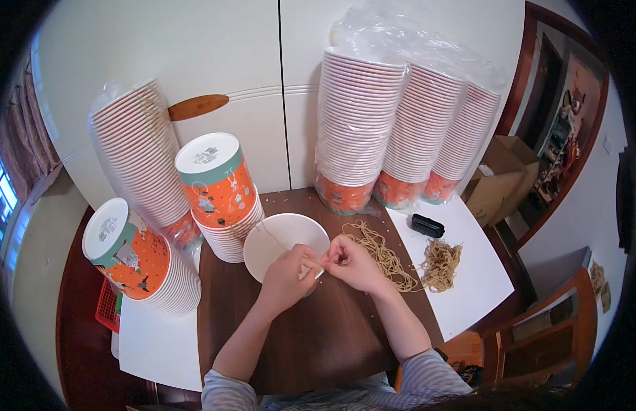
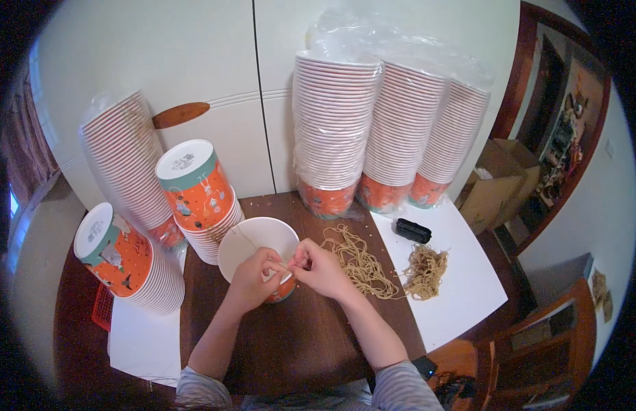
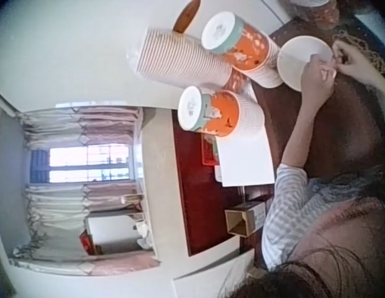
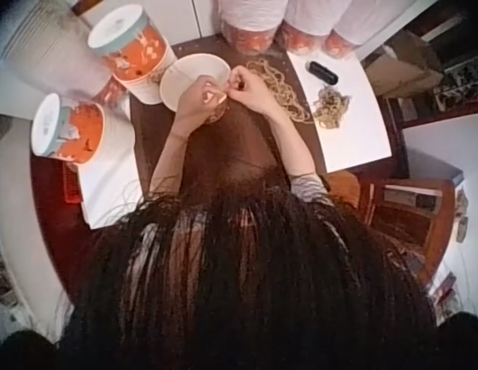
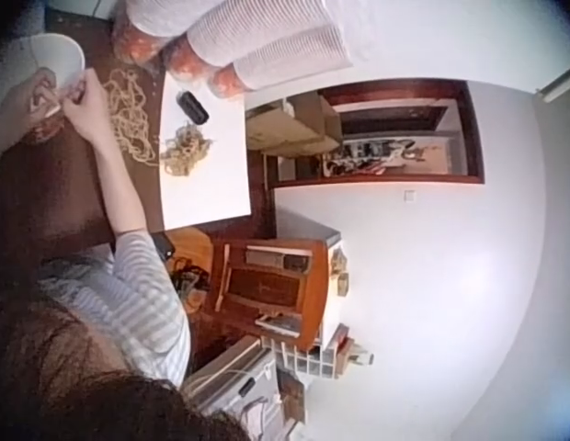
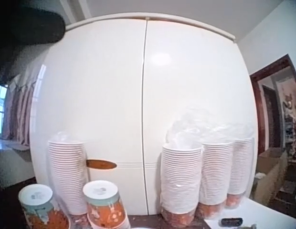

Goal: Tying rubber bands around paper cups for packaging.

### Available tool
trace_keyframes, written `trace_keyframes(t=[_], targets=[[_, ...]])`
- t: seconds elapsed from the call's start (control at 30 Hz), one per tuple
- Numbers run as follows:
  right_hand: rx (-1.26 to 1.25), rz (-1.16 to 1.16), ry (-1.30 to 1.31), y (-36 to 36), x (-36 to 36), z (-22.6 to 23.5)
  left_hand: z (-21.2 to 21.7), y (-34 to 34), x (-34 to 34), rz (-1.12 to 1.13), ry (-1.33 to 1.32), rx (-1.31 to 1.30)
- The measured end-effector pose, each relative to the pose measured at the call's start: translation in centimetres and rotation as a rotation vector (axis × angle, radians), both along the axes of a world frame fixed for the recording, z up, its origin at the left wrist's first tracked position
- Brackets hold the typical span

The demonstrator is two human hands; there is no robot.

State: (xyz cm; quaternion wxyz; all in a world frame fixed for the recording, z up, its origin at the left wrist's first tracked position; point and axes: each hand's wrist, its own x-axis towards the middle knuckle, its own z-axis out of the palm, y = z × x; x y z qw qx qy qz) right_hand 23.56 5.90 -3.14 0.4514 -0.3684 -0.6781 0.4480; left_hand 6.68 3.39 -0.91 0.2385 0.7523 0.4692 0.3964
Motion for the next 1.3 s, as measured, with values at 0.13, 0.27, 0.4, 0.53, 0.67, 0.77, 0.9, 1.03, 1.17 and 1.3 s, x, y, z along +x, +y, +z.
trace_keyframes(t=[0.13,0.27,0.4,0.53,0.67,0.77,0.9,1.03,1.17,1.3], targets=[[0.068,-0.02,-0.115,0.0,0.0,-0.1,0.2,0.0,-0.4,-0.006,-0.012,-0.007],[0.044,0.01,-0.001,0.2,0.0,-0.5,0.8,-0.3,-0.5,-0.007,0.059,0.042],[-0.038,0.113,0.176,0.1,-0.4,-0.4,0.1,0.0,-0.6,-0.04,0.09,0.095],[-0.001,0.068,0.122,0.0,-0.4,-0.2,0.2,0.0,-0.6,-0.041,0.088,0.087],[0.115,0.013,-0.072,-0.5,-0.3,0.7,0.4,-0.1,-0.8,-0.043,0.093,0.073],[0.233,0.004,-0.164,-0.5,-0.2,1.3,0.0,0.1,-0.9,-0.057,0.046,0.108],[0.302,0.006,-0.227,-0.7,-0.1,1.7,0.4,-0.1,-0.7,-0.042,0.032,0.06],[0.308,0.01,-0.234,-0.7,0.0,1.7,0.3,0.0,-0.8,-0.047,0.011,0.029],[0.321,0.004,-0.247,-0.9,0.0,2.2,0.5,-0.1,-0.8,-0.051,0.026,0.025],[0.325,0.012,-0.266,-1.0,0.1,2.4,0.4,-0.1,-0.8,-0.059,0.026,0.055]])
